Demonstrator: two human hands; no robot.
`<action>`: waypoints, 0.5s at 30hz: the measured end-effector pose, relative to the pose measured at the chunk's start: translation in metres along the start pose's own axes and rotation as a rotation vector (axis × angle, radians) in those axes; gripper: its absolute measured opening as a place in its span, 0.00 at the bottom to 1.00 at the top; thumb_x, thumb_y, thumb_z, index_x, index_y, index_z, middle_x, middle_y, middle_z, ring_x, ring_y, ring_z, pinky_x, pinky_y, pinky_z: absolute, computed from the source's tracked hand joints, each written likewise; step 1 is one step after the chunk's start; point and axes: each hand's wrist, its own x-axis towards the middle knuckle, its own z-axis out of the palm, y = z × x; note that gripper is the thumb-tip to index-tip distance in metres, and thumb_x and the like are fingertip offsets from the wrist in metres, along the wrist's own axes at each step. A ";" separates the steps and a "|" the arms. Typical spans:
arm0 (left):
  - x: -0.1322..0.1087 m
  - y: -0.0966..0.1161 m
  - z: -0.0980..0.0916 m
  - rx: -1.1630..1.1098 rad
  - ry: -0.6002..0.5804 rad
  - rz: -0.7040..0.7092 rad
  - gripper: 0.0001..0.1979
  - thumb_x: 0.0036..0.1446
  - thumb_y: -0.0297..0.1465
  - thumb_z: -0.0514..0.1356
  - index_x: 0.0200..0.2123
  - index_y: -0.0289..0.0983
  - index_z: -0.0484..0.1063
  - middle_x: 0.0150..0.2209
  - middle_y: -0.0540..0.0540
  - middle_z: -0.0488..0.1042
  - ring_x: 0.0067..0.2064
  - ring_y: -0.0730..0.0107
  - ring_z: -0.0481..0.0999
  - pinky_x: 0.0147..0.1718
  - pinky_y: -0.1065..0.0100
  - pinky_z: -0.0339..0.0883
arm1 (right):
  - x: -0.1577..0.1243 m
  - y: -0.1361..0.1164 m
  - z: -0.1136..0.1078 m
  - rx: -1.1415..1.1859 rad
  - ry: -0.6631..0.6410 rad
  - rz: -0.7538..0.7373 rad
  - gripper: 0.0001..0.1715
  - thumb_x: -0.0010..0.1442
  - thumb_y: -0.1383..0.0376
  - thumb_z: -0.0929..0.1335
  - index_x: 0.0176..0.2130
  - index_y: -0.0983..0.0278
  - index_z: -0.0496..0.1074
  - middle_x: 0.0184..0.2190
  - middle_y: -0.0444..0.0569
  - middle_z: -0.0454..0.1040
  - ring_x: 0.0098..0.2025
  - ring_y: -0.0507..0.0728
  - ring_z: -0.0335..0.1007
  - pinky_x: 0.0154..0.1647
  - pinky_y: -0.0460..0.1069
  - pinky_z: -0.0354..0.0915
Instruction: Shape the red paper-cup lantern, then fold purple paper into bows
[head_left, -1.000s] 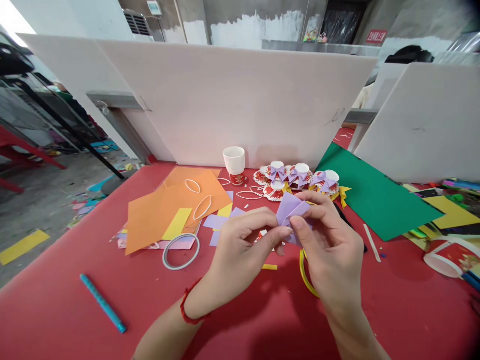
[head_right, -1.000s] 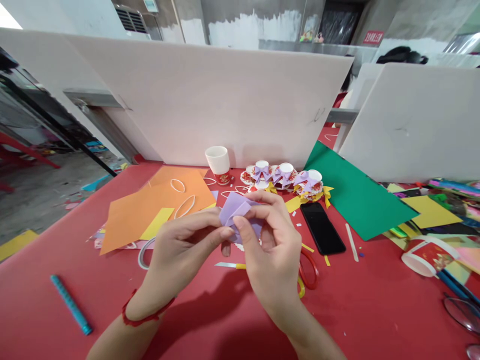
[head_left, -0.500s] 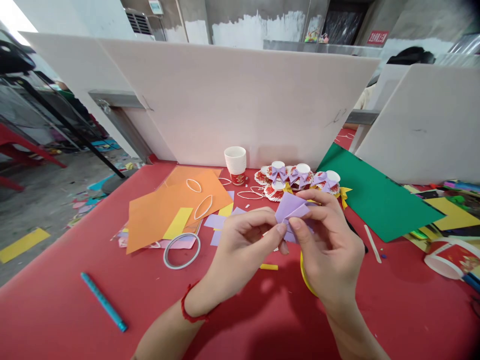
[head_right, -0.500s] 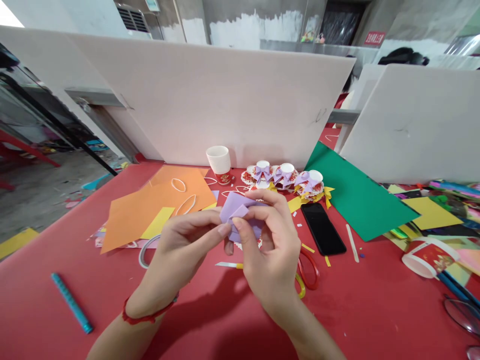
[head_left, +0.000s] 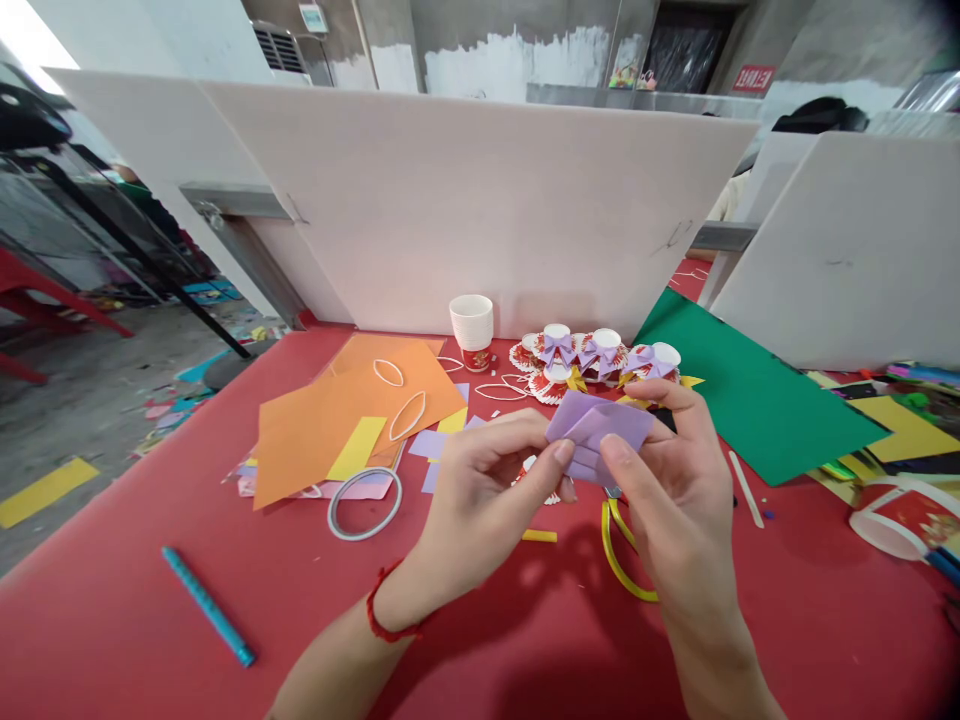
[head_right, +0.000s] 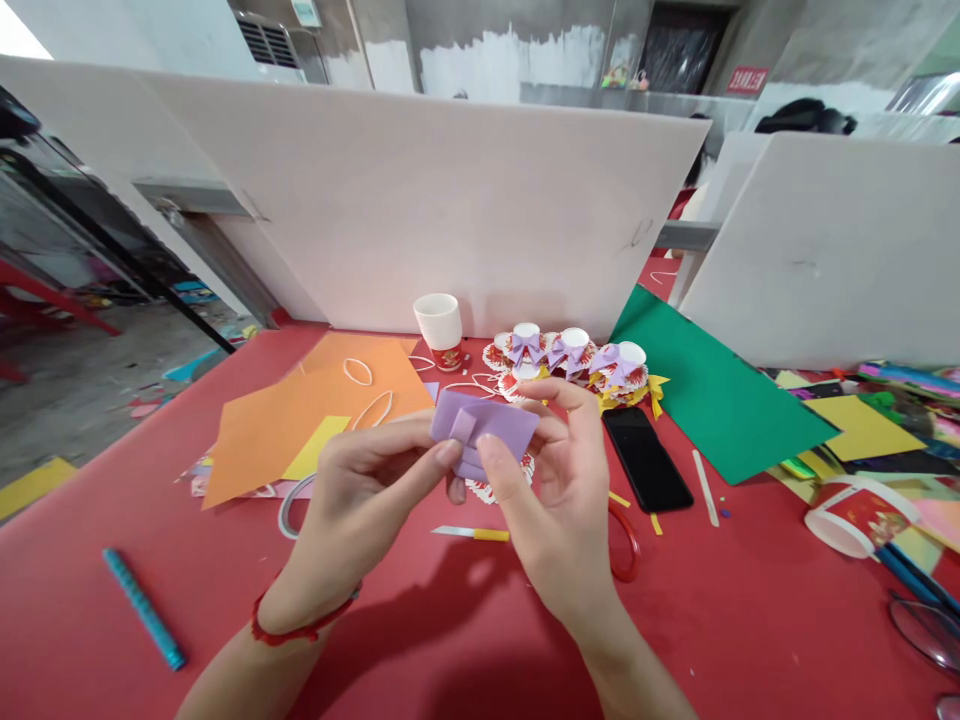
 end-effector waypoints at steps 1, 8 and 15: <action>-0.001 0.000 0.000 0.014 0.005 0.009 0.14 0.59 0.25 0.59 0.21 0.36 0.72 0.21 0.50 0.72 0.24 0.74 0.69 0.24 0.72 0.66 | 0.000 -0.001 0.000 -0.010 -0.008 0.016 0.18 0.56 0.70 0.71 0.44 0.56 0.65 0.27 0.39 0.78 0.26 0.54 0.78 0.26 0.48 0.75; -0.001 -0.005 0.000 0.185 -0.023 0.071 0.16 0.64 0.28 0.57 0.22 0.36 0.70 0.21 0.50 0.72 0.25 0.73 0.70 0.25 0.71 0.65 | 0.003 0.001 0.001 -0.116 0.123 -0.048 0.18 0.52 0.71 0.73 0.41 0.57 0.69 0.31 0.40 0.79 0.32 0.55 0.81 0.31 0.48 0.77; 0.002 -0.006 -0.008 0.220 -0.138 0.049 0.14 0.62 0.28 0.56 0.24 0.37 0.70 0.24 0.48 0.74 0.27 0.70 0.72 0.28 0.68 0.67 | 0.002 0.004 -0.001 -0.080 0.086 -0.002 0.18 0.54 0.70 0.72 0.43 0.57 0.66 0.30 0.40 0.81 0.30 0.54 0.81 0.28 0.47 0.77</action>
